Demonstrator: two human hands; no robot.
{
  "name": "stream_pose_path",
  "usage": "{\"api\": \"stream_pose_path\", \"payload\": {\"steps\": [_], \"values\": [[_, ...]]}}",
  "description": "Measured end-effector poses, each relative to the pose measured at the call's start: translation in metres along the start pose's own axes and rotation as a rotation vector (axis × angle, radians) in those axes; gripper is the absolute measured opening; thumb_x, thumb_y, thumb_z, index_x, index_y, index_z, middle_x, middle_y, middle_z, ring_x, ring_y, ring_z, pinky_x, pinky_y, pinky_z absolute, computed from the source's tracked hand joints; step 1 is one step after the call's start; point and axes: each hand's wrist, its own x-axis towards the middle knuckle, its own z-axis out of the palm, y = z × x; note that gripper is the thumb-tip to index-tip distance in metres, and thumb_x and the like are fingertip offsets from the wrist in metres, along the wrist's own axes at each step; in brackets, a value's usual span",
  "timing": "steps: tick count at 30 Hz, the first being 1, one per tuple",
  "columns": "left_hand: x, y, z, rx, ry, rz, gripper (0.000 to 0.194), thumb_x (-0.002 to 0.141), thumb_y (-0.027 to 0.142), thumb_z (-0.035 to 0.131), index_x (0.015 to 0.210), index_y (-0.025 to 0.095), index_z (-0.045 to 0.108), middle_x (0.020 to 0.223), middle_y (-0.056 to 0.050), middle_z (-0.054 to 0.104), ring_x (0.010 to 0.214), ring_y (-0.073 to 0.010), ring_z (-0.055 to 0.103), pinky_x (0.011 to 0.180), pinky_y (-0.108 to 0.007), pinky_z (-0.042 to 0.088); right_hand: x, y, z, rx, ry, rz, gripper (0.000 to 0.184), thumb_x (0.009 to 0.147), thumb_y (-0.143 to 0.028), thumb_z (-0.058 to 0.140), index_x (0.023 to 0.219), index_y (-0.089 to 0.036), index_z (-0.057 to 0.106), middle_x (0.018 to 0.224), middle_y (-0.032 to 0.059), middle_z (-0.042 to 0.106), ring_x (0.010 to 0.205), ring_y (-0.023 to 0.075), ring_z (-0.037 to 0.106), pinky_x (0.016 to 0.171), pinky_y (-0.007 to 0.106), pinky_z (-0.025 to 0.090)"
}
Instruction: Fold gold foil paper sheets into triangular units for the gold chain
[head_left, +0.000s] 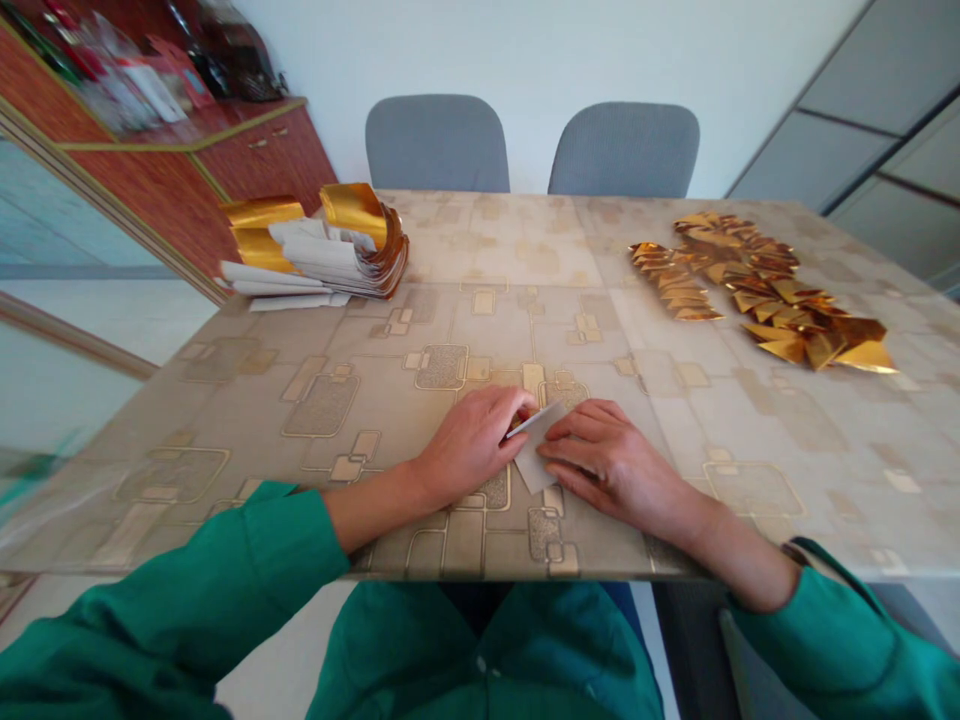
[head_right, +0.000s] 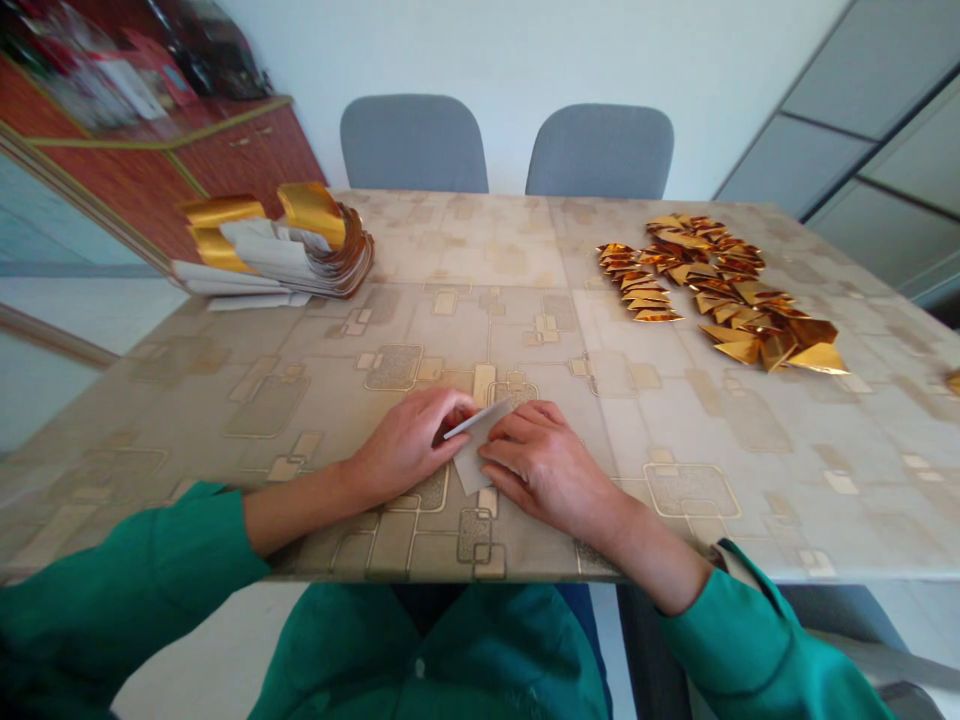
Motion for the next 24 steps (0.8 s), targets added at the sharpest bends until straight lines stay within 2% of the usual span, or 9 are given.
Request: {"api": "stream_pose_path", "payload": {"steps": [3, 7, 11, 14, 16, 20, 24], "values": [[-0.006, 0.0, -0.005, 0.118, -0.085, 0.108, 0.016, 0.094, 0.029, 0.063, 0.103, 0.016, 0.062, 0.104, -0.007, 0.067, 0.097, -0.0234, 0.059, 0.085, -0.038, 0.047, 0.0, -0.001, -0.001, -0.014, -0.004, -0.002, 0.021, 0.1, -0.025, 0.051, 0.101, -0.019, 0.072, 0.098, 0.0056, 0.071, 0.094, 0.0189, 0.062, 0.093, 0.039, 0.04], [-0.013, -0.004, -0.006, 0.252, -0.095, 0.233, 0.024, 0.098, 0.03, 0.059, 0.118, 0.017, 0.063, 0.119, -0.008, 0.067, 0.101, -0.0244, 0.057, 0.086, -0.04, 0.046, -0.002, -0.001, -0.001, -0.058, 0.003, -0.014, 0.02, 0.1, -0.023, 0.051, 0.107, -0.019, 0.069, 0.106, 0.0062, 0.072, 0.1, 0.0188, 0.064, 0.099, 0.04, 0.038], [-0.018, -0.006, -0.009, 0.318, -0.124, 0.267, 0.032, 0.097, 0.033, 0.059, 0.124, 0.016, 0.062, 0.123, -0.009, 0.066, 0.102, -0.0258, 0.057, 0.086, -0.041, 0.046, -0.004, 0.0, -0.001, -0.073, 0.031, -0.022, 0.022, 0.1, -0.021, 0.049, 0.112, -0.019, 0.068, 0.109, 0.0061, 0.073, 0.102, 0.0192, 0.064, 0.1, 0.041, 0.039], [-0.019, -0.006, -0.012, 0.297, -0.141, 0.285, 0.037, 0.097, 0.037, 0.059, 0.127, 0.016, 0.06, 0.127, -0.011, 0.064, 0.106, -0.0265, 0.056, 0.089, -0.042, 0.046, -0.002, 0.001, 0.0, -0.116, 0.064, 0.063, 0.025, 0.1, -0.024, 0.048, 0.114, -0.016, 0.068, 0.098, 0.0082, 0.071, 0.092, 0.0209, 0.06, 0.086, 0.038, 0.044], [-0.019, -0.006, -0.013, 0.284, -0.14, 0.289, 0.038, 0.097, 0.038, 0.059, 0.128, 0.016, 0.06, 0.128, -0.012, 0.064, 0.108, -0.0266, 0.056, 0.091, -0.043, 0.046, 0.001, 0.002, 0.001, -0.196, 0.076, 0.13, 0.028, 0.101, -0.028, 0.048, 0.116, -0.015, 0.068, 0.092, 0.0089, 0.068, 0.087, 0.0225, 0.055, 0.08, 0.037, 0.042], [-0.019, -0.005, -0.013, 0.301, -0.142, 0.291, 0.037, 0.097, 0.038, 0.058, 0.127, 0.016, 0.061, 0.127, -0.012, 0.064, 0.108, -0.0268, 0.056, 0.091, -0.043, 0.046, 0.001, 0.005, 0.005, -0.352, 0.035, 0.162, 0.03, 0.102, -0.032, 0.046, 0.116, -0.019, 0.07, 0.089, 0.0073, 0.064, 0.086, 0.0234, 0.051, 0.086, 0.042, 0.035], [-0.018, -0.006, -0.013, 0.339, -0.159, 0.312, 0.036, 0.098, 0.039, 0.056, 0.125, 0.016, 0.061, 0.126, -0.012, 0.064, 0.107, -0.0273, 0.057, 0.092, -0.043, 0.046, -0.005, 0.012, 0.003, -0.414, 0.024, 0.194, 0.033, 0.101, -0.036, 0.05, 0.122, -0.019, 0.067, 0.092, 0.0072, 0.063, 0.088, 0.0238, 0.049, 0.089, 0.043, 0.031]]}}
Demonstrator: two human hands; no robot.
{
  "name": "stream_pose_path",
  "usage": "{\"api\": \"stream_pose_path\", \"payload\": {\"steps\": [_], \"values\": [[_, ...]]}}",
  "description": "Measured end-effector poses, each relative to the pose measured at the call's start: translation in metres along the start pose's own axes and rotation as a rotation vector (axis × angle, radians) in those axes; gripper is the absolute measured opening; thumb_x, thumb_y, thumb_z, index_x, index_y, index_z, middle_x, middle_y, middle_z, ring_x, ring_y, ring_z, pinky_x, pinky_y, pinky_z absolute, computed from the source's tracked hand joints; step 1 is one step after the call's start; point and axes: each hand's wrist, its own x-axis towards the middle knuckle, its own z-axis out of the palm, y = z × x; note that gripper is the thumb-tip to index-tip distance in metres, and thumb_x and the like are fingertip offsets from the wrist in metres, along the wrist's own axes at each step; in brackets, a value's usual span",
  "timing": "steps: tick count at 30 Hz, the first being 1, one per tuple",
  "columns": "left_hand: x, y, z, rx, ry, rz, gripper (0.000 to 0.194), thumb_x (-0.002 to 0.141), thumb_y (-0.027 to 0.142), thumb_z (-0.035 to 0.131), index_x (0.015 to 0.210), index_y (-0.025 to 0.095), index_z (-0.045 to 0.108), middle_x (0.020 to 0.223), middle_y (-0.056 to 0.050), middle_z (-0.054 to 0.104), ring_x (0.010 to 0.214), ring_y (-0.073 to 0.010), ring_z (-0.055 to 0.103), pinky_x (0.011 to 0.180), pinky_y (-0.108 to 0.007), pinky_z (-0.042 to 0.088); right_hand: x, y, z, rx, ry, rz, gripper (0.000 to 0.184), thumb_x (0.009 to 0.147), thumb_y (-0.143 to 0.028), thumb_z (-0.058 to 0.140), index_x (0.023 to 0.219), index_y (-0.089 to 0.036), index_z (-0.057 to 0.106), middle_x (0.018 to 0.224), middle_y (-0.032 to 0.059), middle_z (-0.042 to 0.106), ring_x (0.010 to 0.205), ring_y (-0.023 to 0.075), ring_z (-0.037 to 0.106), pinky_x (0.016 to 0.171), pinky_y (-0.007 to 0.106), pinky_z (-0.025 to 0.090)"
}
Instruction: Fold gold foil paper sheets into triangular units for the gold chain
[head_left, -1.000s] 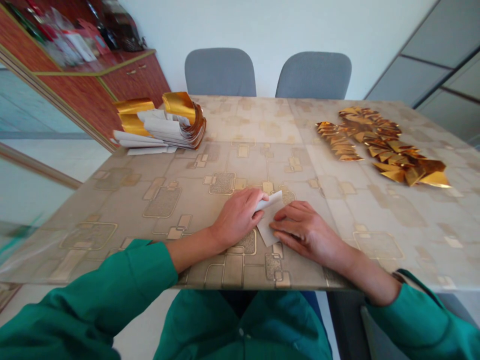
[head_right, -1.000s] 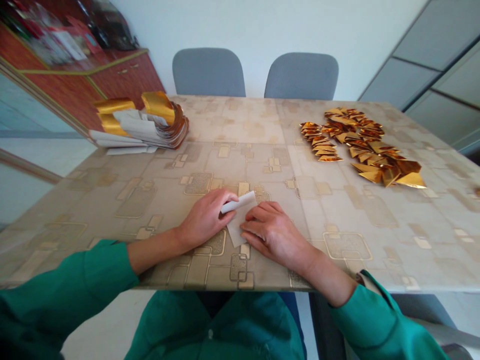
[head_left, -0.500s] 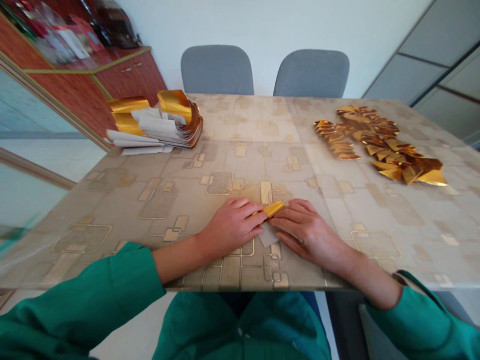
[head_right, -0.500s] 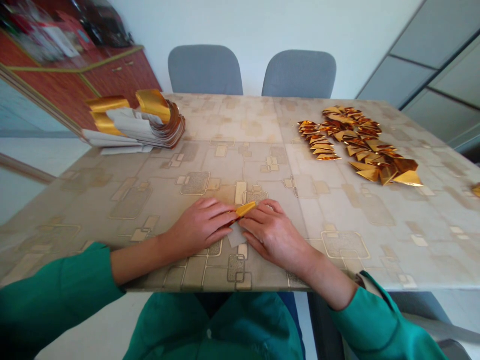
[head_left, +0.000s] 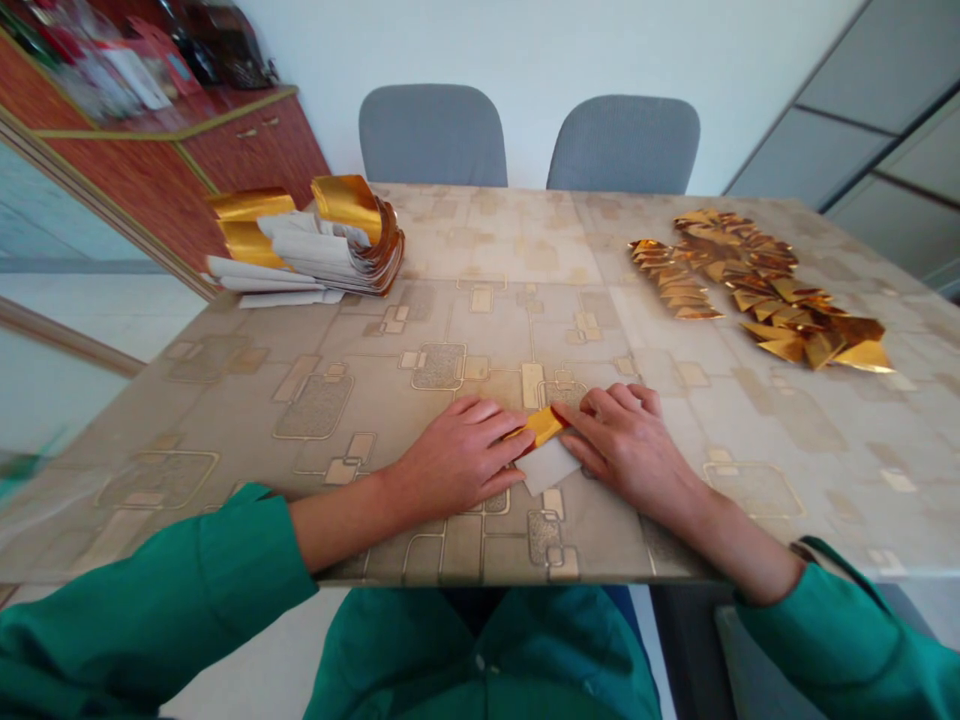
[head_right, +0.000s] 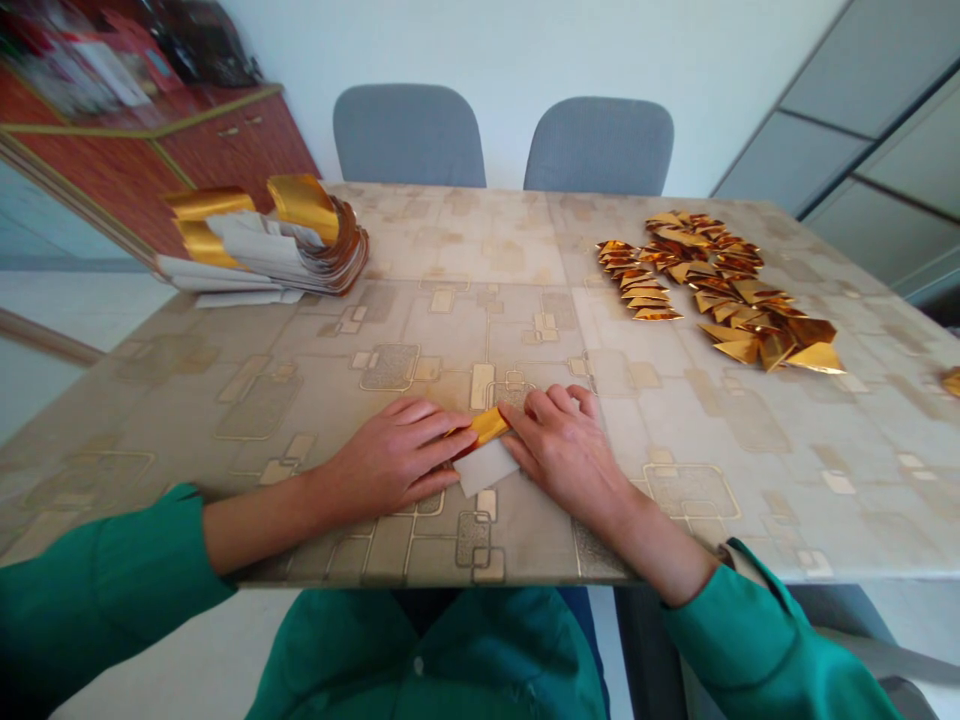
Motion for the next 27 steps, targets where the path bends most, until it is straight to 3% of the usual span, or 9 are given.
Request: {"api": "stream_pose_path", "payload": {"steps": [9, 13, 15, 20, 23, 27], "values": [[-0.01, -0.014, -0.006, -0.123, -0.012, 0.177, 0.048, 0.095, 0.037, 0.06, 0.137, 0.014, 0.053, 0.136, -0.015, 0.06, 0.131, -0.0294, 0.05, 0.113, -0.05, 0.035, 0.0, 0.012, 0.003, 0.052, 0.018, 0.021, 0.029, 0.101, -0.032, 0.049, 0.12, -0.022, 0.068, 0.09, 0.0067, 0.063, 0.088, 0.0223, 0.051, 0.087, 0.041, 0.032], [-0.012, -0.007, -0.012, -0.1, -0.049, 0.171, 0.04, 0.093, 0.036, 0.063, 0.127, 0.016, 0.06, 0.12, -0.013, 0.065, 0.115, -0.0283, 0.059, 0.111, -0.051, 0.038, 0.003, 0.009, -0.003, 0.125, 0.15, 0.049, 0.026, 0.1, -0.02, 0.046, 0.112, -0.019, 0.07, 0.089, 0.0076, 0.064, 0.085, 0.0218, 0.051, 0.079, 0.039, 0.036], [-0.012, 0.001, -0.013, -0.083, -0.057, 0.149, 0.041, 0.093, 0.039, 0.063, 0.126, 0.015, 0.061, 0.113, -0.014, 0.064, 0.108, -0.0281, 0.059, 0.108, -0.051, 0.04, 0.004, 0.002, -0.007, 0.222, 0.194, -0.008, 0.027, 0.099, -0.016, 0.045, 0.111, -0.018, 0.069, 0.092, 0.0084, 0.066, 0.086, 0.0215, 0.052, 0.076, 0.037, 0.04], [-0.016, 0.019, -0.014, -0.142, -0.036, 0.054, 0.042, 0.096, 0.043, 0.057, 0.124, 0.013, 0.061, 0.107, -0.014, 0.061, 0.105, -0.0279, 0.056, 0.106, -0.05, 0.043, 0.002, -0.02, -0.009, 0.353, 0.024, -0.226, 0.026, 0.099, -0.014, 0.044, 0.104, -0.015, 0.07, 0.1, 0.0097, 0.069, 0.095, 0.0214, 0.058, 0.081, 0.037, 0.049], [-0.018, 0.019, -0.014, -0.205, -0.039, 0.052, 0.035, 0.097, 0.038, 0.056, 0.121, 0.013, 0.063, 0.105, -0.013, 0.062, 0.103, -0.0263, 0.057, 0.102, -0.046, 0.047, 0.0, -0.025, -0.006, 0.319, -0.037, -0.248, 0.024, 0.099, -0.015, 0.046, 0.101, -0.015, 0.07, 0.102, 0.0098, 0.069, 0.099, 0.0219, 0.06, 0.086, 0.039, 0.049], [-0.014, 0.007, -0.014, -0.2, -0.033, 0.154, 0.025, 0.1, 0.033, 0.054, 0.112, 0.015, 0.066, 0.106, -0.011, 0.066, 0.1, -0.0229, 0.059, 0.094, -0.038, 0.051, 0.0, -0.026, -0.006, 0.303, -0.037, -0.242, 0.023, 0.098, -0.016, 0.048, 0.105, -0.014, 0.069, 0.105, 0.0105, 0.069, 0.1, 0.0224, 0.06, 0.087, 0.039, 0.05]]}}
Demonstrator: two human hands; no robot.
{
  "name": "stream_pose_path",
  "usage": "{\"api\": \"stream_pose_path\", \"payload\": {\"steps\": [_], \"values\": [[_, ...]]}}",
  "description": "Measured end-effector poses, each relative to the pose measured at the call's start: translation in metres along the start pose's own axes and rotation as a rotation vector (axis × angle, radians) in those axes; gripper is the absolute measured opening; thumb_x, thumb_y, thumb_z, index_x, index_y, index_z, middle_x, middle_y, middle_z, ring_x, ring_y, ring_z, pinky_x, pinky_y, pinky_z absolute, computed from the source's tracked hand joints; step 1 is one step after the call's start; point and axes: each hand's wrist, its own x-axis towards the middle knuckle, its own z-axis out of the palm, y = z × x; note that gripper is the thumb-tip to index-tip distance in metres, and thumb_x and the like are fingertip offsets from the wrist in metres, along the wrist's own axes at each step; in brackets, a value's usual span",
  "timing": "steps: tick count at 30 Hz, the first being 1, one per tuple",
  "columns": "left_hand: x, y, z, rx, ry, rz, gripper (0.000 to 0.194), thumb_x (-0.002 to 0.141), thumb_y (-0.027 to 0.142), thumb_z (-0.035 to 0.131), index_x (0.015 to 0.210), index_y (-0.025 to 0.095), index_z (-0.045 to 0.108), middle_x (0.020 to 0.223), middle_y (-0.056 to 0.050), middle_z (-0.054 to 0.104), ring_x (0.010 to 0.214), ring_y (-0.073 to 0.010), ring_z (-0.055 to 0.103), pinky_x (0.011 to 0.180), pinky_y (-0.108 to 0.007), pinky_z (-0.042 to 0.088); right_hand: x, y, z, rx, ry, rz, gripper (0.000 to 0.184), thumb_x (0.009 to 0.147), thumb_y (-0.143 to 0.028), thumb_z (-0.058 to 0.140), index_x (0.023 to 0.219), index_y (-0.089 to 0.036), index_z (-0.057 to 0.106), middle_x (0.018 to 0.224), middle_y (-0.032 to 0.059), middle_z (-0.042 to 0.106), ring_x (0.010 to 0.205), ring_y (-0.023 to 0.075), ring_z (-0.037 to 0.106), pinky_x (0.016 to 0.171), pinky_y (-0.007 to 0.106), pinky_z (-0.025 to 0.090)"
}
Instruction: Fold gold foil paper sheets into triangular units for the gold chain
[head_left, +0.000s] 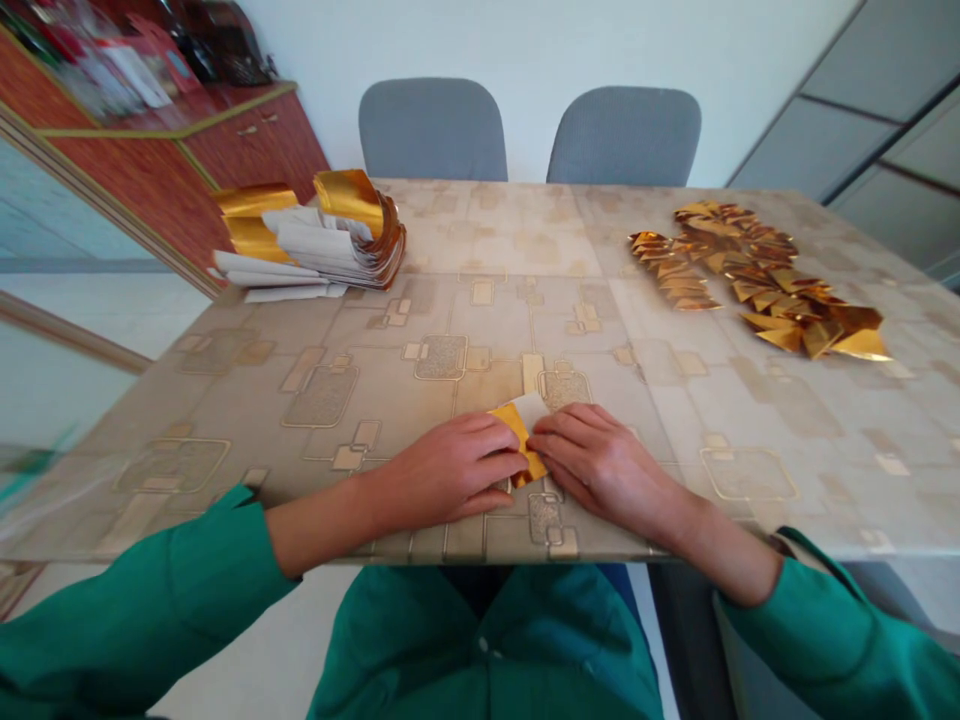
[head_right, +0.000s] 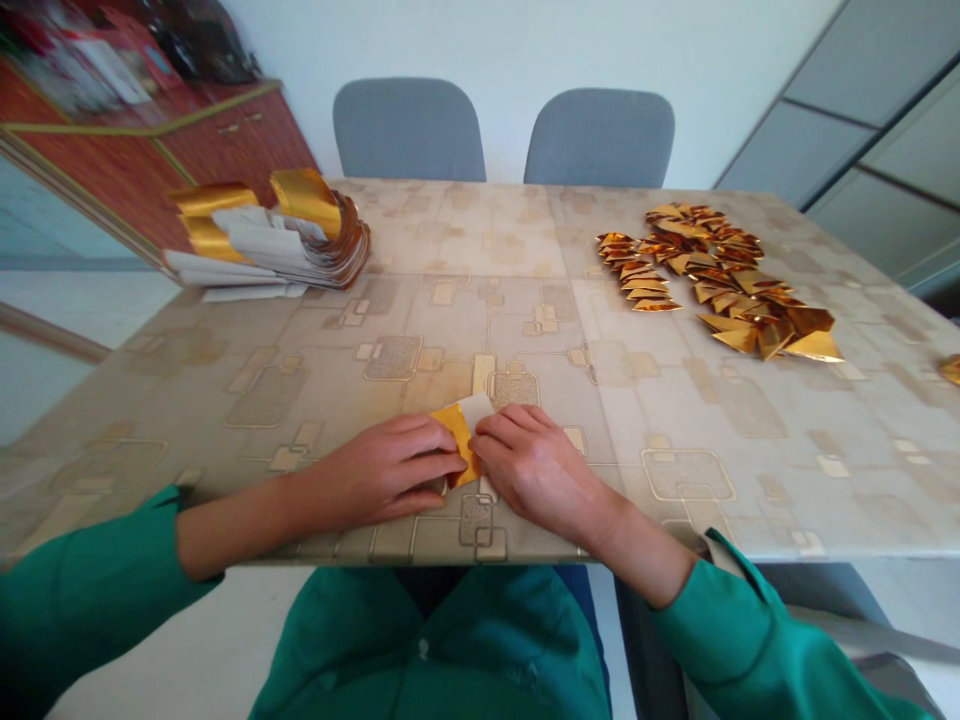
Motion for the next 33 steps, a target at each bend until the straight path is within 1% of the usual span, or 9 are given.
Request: {"api": "stream_pose_path", "payload": {"steps": [4, 8, 11, 14, 18, 22, 26, 29, 33], "values": [[0.006, -0.013, 0.001, 0.129, 0.002, 0.141, 0.024, 0.103, 0.029, 0.049, 0.098, 0.017, 0.07, 0.101, -0.008, 0.07, 0.094, -0.0199, 0.063, 0.088, -0.034, 0.053, 0.001, -0.004, -0.002, 0.013, -0.017, 0.035, 0.023, 0.1, -0.02, 0.047, 0.105, -0.015, 0.069, 0.103, 0.0108, 0.069, 0.101, 0.0227, 0.06, 0.088, 0.04, 0.051], [0.005, -0.019, 0.004, 0.247, 0.121, 0.271, 0.026, 0.103, 0.021, 0.046, 0.094, 0.016, 0.07, 0.096, -0.007, 0.072, 0.091, -0.019, 0.065, 0.083, -0.032, 0.056, -0.003, -0.01, -0.004, 0.041, -0.015, 0.069, 0.022, 0.1, -0.025, 0.048, 0.104, -0.015, 0.068, 0.109, 0.0119, 0.068, 0.104, 0.0247, 0.059, 0.089, 0.043, 0.052], [0.003, -0.02, 0.006, 0.282, 0.202, 0.307, 0.027, 0.103, 0.016, 0.045, 0.093, 0.015, 0.07, 0.096, -0.007, 0.073, 0.092, -0.0182, 0.066, 0.082, -0.03, 0.057, -0.007, -0.013, -0.004, 0.06, -0.002, 0.084, 0.02, 0.098, -0.029, 0.053, 0.104, -0.015, 0.067, 0.116, 0.0129, 0.067, 0.109, 0.0275, 0.058, 0.091, 0.046, 0.052], [0.003, -0.017, 0.009, 0.237, 0.246, 0.248, 0.028, 0.103, 0.016, 0.045, 0.089, 0.016, 0.068, 0.093, -0.006, 0.073, 0.09, -0.0167, 0.066, 0.084, -0.029, 0.057, -0.01, -0.017, -0.001, 0.062, 0.024, 0.113, 0.018, 0.095, -0.031, 0.059, 0.102, -0.016, 0.065, 0.121, 0.0127, 0.067, 0.111, 0.0291, 0.057, 0.092, 0.048, 0.052], [0.007, -0.012, 0.014, 0.109, 0.27, 0.067, 0.024, 0.102, 0.018, 0.048, 0.087, 0.013, 0.066, 0.086, -0.006, 0.07, 0.083, -0.0156, 0.064, 0.082, -0.028, 0.055, -0.011, -0.022, 0.008, 0.067, 0.125, 0.184, 0.011, 0.096, -0.023, 0.056, 0.091, -0.017, 0.063, 0.117, 0.0114, 0.069, 0.108, 0.0272, 0.058, 0.093, 0.047, 0.052], [0.009, -0.011, 0.013, -0.011, 0.202, -0.064, 0.024, 0.102, 0.021, 0.047, 0.087, 0.013, 0.064, 0.091, -0.007, 0.067, 0.084, -0.0169, 0.061, 0.081, -0.03, 0.052, -0.011, -0.028, 0.016, 0.089, 0.186, 0.259, 0.013, 0.096, -0.019, 0.054, 0.087, -0.018, 0.062, 0.113, 0.0115, 0.07, 0.108, 0.0271, 0.059, 0.093, 0.048, 0.051], [0.008, -0.016, 0.009, -0.205, 0.12, -0.076, 0.02, 0.1, 0.032, 0.054, 0.093, 0.015, 0.064, 0.108, -0.01, 0.065, 0.1, -0.0194, 0.06, 0.09, -0.032, 0.049, -0.011, -0.03, 0.017, 0.134, 0.204, 0.301, 0.013, 0.094, -0.016, 0.054, 0.085, -0.018, 0.062, 0.115, 0.0111, 0.07, 0.111, 0.0269, 0.059, 0.094, 0.047, 0.05], [0.009, -0.018, 0.007, -0.28, 0.102, -0.122, 0.018, 0.1, 0.026, 0.053, 0.092, 0.015, 0.064, 0.107, -0.008, 0.065, 0.099, -0.0181, 0.06, 0.089, -0.031, 0.048, -0.011, -0.03, 0.016, 0.16, 0.205, 0.324, 0.011, 0.093, -0.016, 0.057, 0.084, -0.019, 0.062, 0.116, 0.0099, 0.07, 0.111, 0.0268, 0.059, 0.094, 0.047, 0.049], [0.013, -0.014, 0.007, -0.311, 0.088, -0.242, 0.016, 0.097, 0.023, 0.053, 0.086, 0.015, 0.063, 0.105, -0.008, 0.062, 0.094, -0.0175, 0.059, 0.084, -0.03, 0.047, -0.01, -0.031, 0.016, 0.178, 0.216, 0.373, 0.012, 0.094, -0.022, 0.059, 0.083, -0.019, 0.063, 0.115, 0.0084, 0.071, 0.109, 0.0263, 0.059, 0.095, 0.047, 0.047]]}}
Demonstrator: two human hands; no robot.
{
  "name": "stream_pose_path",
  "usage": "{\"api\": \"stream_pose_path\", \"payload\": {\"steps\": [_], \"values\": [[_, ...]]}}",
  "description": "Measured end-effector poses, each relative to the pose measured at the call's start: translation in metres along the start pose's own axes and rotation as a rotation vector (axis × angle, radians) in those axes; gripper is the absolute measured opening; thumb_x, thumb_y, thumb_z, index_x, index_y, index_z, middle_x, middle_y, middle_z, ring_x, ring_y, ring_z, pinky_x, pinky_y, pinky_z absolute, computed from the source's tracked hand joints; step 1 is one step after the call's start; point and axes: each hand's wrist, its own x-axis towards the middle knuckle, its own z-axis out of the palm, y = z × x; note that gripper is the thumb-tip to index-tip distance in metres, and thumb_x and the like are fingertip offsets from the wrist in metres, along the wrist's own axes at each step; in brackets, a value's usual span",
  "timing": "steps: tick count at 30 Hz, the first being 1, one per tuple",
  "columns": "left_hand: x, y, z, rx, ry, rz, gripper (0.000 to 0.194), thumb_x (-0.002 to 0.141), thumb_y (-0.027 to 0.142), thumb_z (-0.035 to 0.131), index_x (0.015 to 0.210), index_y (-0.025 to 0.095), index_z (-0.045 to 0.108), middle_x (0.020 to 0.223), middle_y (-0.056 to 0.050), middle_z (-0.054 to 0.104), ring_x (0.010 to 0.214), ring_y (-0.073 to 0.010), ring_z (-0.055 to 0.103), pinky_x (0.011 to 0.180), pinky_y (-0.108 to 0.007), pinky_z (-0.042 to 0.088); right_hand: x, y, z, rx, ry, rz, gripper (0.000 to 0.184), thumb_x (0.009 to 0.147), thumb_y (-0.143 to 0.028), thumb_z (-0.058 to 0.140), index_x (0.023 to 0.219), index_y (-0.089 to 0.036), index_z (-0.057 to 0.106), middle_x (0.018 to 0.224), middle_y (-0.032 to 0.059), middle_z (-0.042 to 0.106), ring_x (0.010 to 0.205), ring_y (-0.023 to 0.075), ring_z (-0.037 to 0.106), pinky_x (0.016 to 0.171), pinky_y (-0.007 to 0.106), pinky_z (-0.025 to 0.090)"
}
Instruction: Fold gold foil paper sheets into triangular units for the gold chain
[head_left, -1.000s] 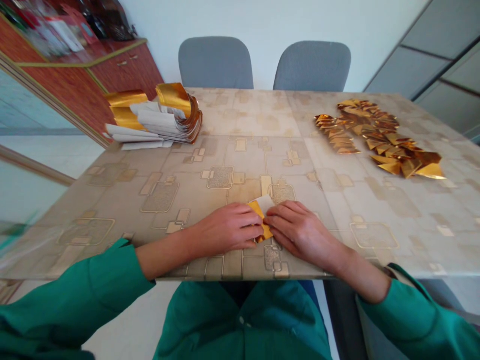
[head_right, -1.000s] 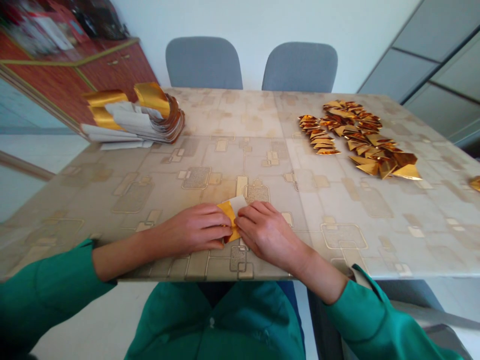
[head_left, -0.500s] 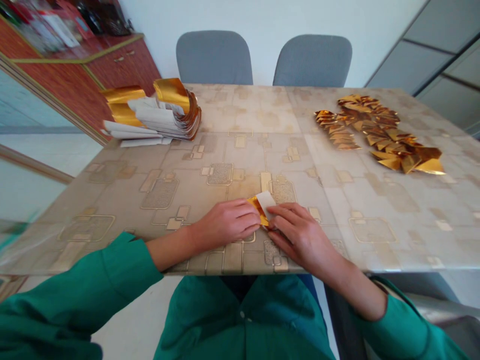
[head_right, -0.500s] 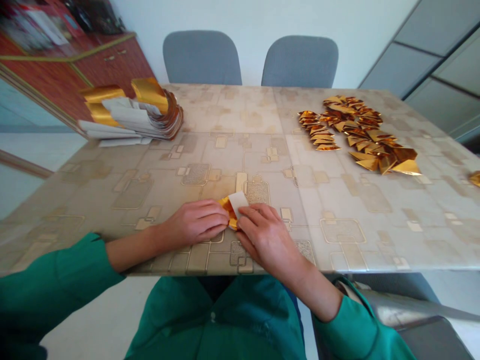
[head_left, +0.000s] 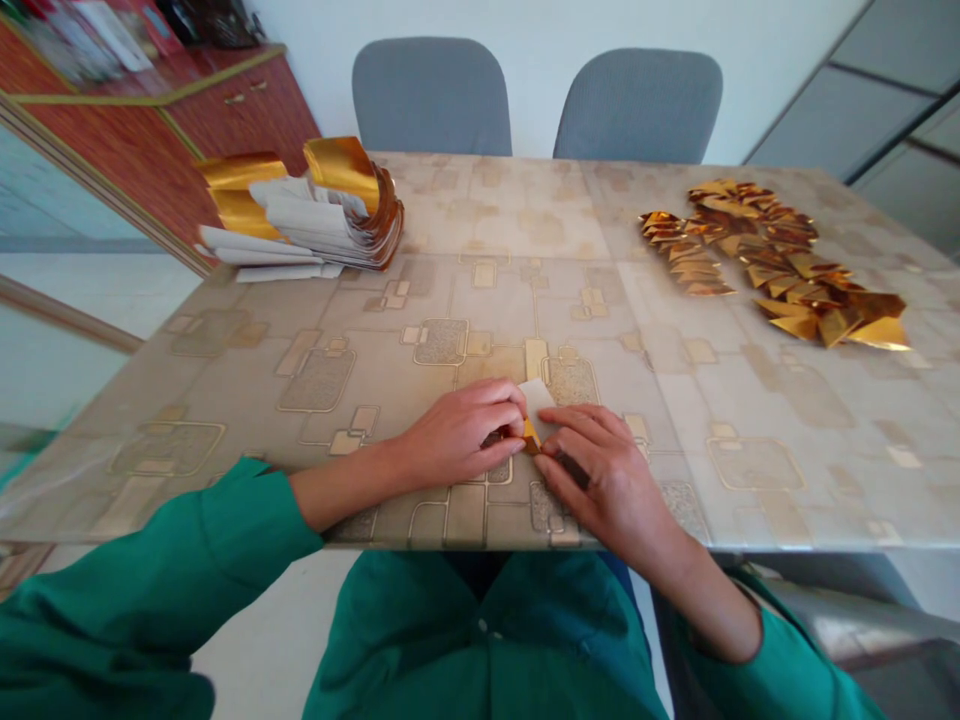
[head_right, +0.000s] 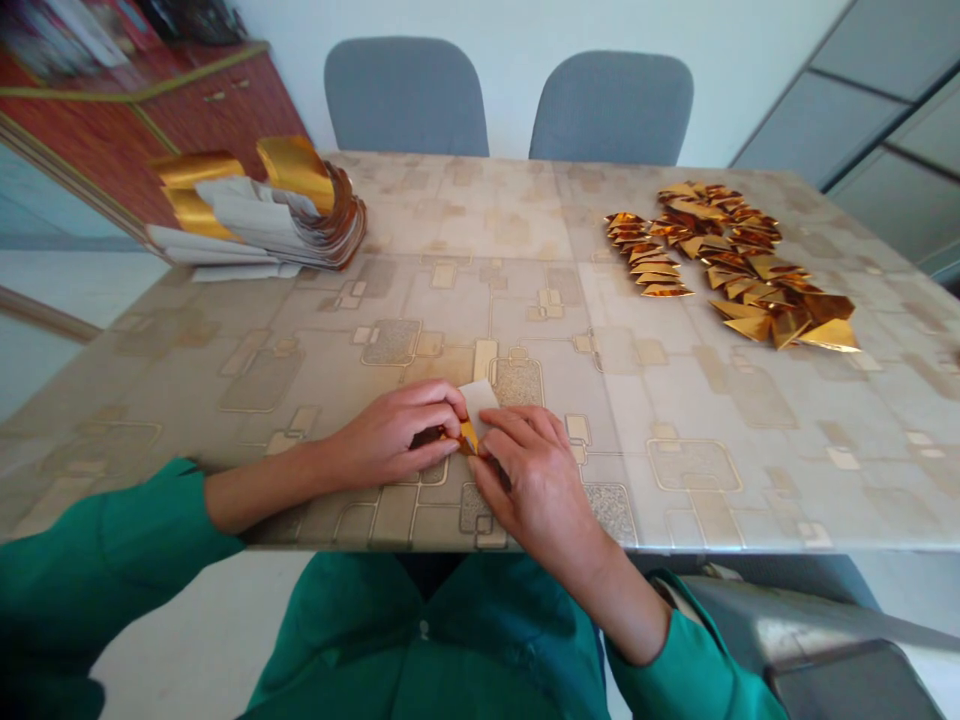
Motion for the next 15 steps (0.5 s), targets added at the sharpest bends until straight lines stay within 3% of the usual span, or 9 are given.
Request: {"api": "stream_pose_path", "payload": {"steps": [9, 15], "values": [[0.001, 0.007, 0.006, 0.035, 0.044, -0.11, 0.009, 0.089, 0.02, 0.058, 0.081, 0.015, 0.059, 0.103, -0.007, 0.056, 0.096, -0.0189, 0.056, 0.084, -0.032, 0.047, 0.002, -0.004, 0.008, 0.023, 0.079, 0.095, 0.016, 0.088, -0.016, 0.064, 0.074, -0.02, 0.058, 0.111, 0.0053, 0.072, 0.104, 0.0247, 0.057, 0.093, 0.046, 0.045], [0.001, 0.009, 0.008, 0.05, 0.086, -0.156, 0.011, 0.086, 0.018, 0.061, 0.077, 0.017, 0.055, 0.104, -0.006, 0.055, 0.096, -0.0194, 0.056, 0.084, -0.032, 0.047, 0.004, -0.005, 0.012, 0.041, 0.1, 0.121, 0.021, 0.086, -0.012, 0.064, 0.069, -0.019, 0.053, 0.107, 0.0094, 0.069, 0.104, 0.0266, 0.056, 0.091, 0.046, 0.046]]}}
